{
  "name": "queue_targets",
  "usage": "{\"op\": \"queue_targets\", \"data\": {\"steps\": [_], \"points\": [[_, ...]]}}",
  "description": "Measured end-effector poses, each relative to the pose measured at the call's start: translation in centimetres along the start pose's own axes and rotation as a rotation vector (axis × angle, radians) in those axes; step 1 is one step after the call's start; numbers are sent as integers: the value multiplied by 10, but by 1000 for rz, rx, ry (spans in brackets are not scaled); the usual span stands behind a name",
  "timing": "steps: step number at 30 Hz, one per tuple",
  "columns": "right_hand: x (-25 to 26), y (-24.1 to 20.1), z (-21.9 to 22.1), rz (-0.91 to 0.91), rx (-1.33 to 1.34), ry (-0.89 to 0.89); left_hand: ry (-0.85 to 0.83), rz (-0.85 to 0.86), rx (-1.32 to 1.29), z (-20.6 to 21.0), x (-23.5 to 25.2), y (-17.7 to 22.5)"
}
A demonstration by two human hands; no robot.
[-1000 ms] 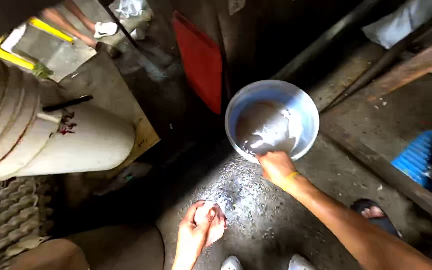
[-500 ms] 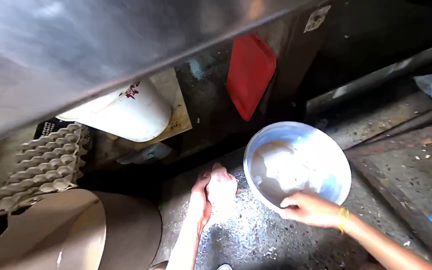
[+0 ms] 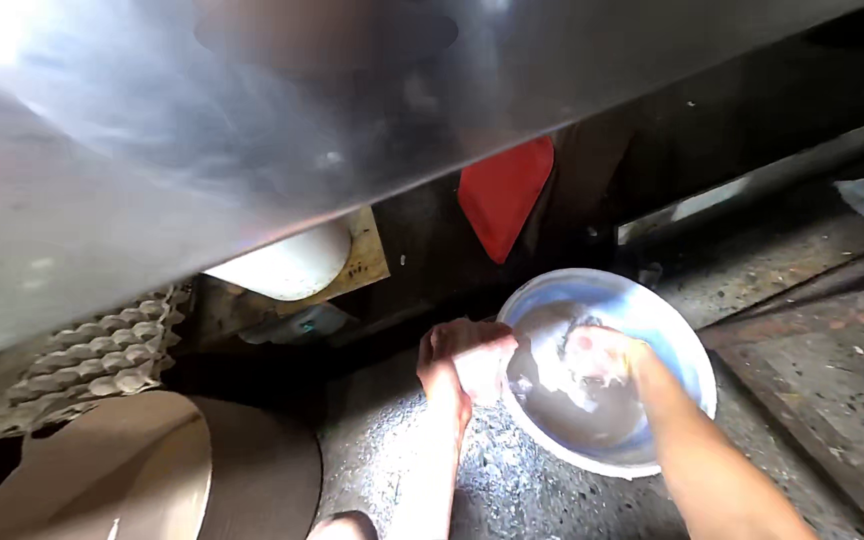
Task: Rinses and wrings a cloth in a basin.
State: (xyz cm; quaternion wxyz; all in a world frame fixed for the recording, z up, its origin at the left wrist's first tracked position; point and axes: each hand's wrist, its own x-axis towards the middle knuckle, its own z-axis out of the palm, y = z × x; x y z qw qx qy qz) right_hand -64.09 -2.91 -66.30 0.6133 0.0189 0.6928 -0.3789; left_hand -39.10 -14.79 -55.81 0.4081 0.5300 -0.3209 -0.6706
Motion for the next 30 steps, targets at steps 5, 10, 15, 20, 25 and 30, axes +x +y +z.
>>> {"op": "queue_targets", "data": {"steps": [5, 10, 15, 20, 25, 30], "points": [[-102, -70, 108, -302, 88, -369, -185, -121, -213, -4, 41, -20], [-108, -71, 131, -445, -373, 61, -213, -11, 64, 15, 61, -10], [-8, 0, 64, 38, -616, 319, -137, -105, 48, -20, 72, 12], [18, 25, 43, 31, -209, 213, -201, -210, -174, -55, 69, 22], [-82, -39, 114, -284, 230, -178, -284, -167, 125, -44, 76, 7], [-116, -83, 188, -745, -509, -77, -456, 205, 368, -25, 50, 50]]}}
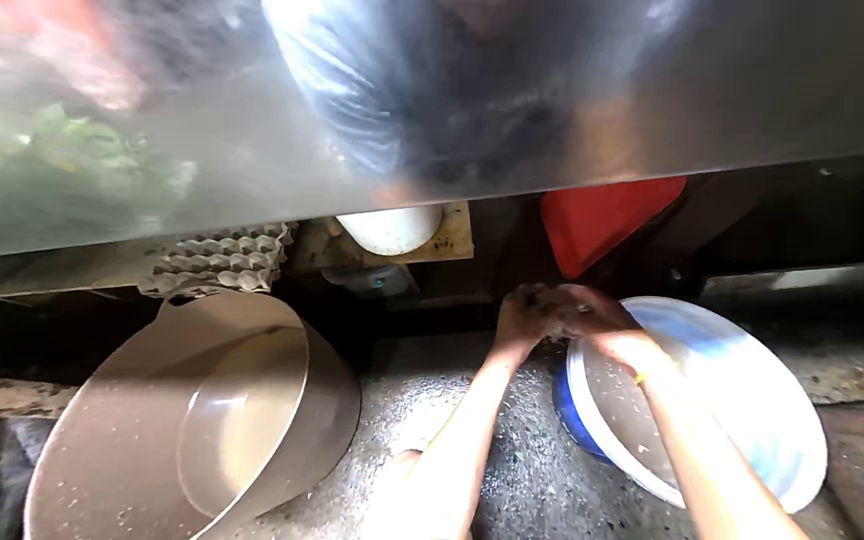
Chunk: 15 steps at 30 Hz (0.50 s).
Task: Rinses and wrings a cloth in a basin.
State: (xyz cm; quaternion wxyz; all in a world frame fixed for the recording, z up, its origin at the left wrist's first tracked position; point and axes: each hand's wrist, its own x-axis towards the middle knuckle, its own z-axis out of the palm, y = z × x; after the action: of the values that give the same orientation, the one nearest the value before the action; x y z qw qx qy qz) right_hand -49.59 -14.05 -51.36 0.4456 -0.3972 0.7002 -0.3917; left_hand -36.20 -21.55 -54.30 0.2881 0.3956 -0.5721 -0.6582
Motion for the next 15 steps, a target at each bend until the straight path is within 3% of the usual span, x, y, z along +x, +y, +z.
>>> {"op": "queue_targets", "data": {"steps": [2, 4, 8, 11, 13, 15], "points": [[17, -6, 9, -55, -247, 29, -4, 161, 90, -2, 2, 10], [26, -8, 15, -46, -168, 91, 62, 236, 83, -7, 7, 1], [24, -25, 25, -37, 278, 38, -22, 15, -15, -41, 12, -19], [15, 8, 1, 29, 270, 59, -38, -133, -30, -46, 16, -47], [3, 43, -21, 185, 206, 227, 68, -164, -20, -42, 21, -59], [-3, 87, -38, 435, 135, 294, 64, -184, -8, -46, 24, -63]]}}
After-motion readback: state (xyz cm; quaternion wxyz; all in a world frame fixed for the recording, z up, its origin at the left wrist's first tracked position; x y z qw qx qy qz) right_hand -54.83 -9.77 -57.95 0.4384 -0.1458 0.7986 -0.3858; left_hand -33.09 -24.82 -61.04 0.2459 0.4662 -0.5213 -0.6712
